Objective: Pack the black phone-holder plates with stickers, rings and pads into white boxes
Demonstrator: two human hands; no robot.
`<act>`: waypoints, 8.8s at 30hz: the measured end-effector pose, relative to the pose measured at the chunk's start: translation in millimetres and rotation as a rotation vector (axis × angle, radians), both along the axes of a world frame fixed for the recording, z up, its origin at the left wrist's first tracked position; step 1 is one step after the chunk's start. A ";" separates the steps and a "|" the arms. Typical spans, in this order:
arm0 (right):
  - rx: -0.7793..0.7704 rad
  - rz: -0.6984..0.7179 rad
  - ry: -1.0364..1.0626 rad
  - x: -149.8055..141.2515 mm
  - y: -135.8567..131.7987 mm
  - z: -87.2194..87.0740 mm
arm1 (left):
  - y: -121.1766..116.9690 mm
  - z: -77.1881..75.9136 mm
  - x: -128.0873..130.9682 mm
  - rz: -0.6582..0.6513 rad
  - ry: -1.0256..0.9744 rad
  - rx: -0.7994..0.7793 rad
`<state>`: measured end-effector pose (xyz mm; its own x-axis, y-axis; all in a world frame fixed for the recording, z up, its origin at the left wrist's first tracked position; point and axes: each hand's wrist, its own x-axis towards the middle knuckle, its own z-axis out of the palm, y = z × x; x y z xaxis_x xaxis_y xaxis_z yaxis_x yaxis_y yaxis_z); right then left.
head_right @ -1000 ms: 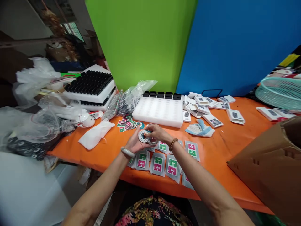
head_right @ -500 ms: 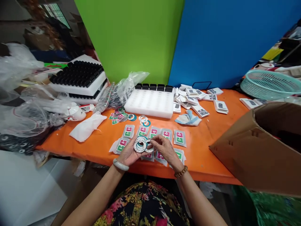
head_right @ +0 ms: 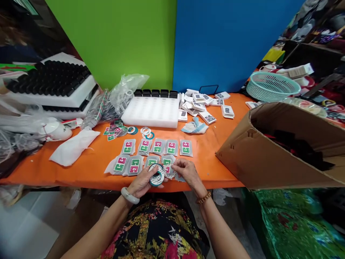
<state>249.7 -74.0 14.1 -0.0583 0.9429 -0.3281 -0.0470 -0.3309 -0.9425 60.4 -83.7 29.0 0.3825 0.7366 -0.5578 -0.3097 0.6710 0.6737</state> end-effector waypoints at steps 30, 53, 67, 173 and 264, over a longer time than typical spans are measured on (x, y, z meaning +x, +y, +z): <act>0.025 0.098 0.099 -4.2 20.4 4.6 | 27.2 4.2 33.1 0.260 -0.087 0.011; 0.226 -0.104 -0.433 1.1 91.6 -17.2 | 21.4 -1.0 9.0 0.361 -0.051 -0.003; 0.014 0.244 -0.002 -28.8 62.5 14.8 | 24.0 -0.3 1.7 0.439 -0.038 0.091; 0.289 0.515 -0.297 -205.8 81.0 -14.6 | -64.9 -13.0 -122.9 0.902 -0.065 0.013; 0.150 -0.071 -0.299 -15.7 2.5 -20.7 | -45.2 -4.3 -37.4 0.182 0.139 -0.022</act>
<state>234.0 -71.5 -6.5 0.0867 0.9802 -0.1781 0.2204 -0.1932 -0.9561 23.0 -128.9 24.7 0.1626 0.7738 -0.6123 -0.3326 0.6272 0.7043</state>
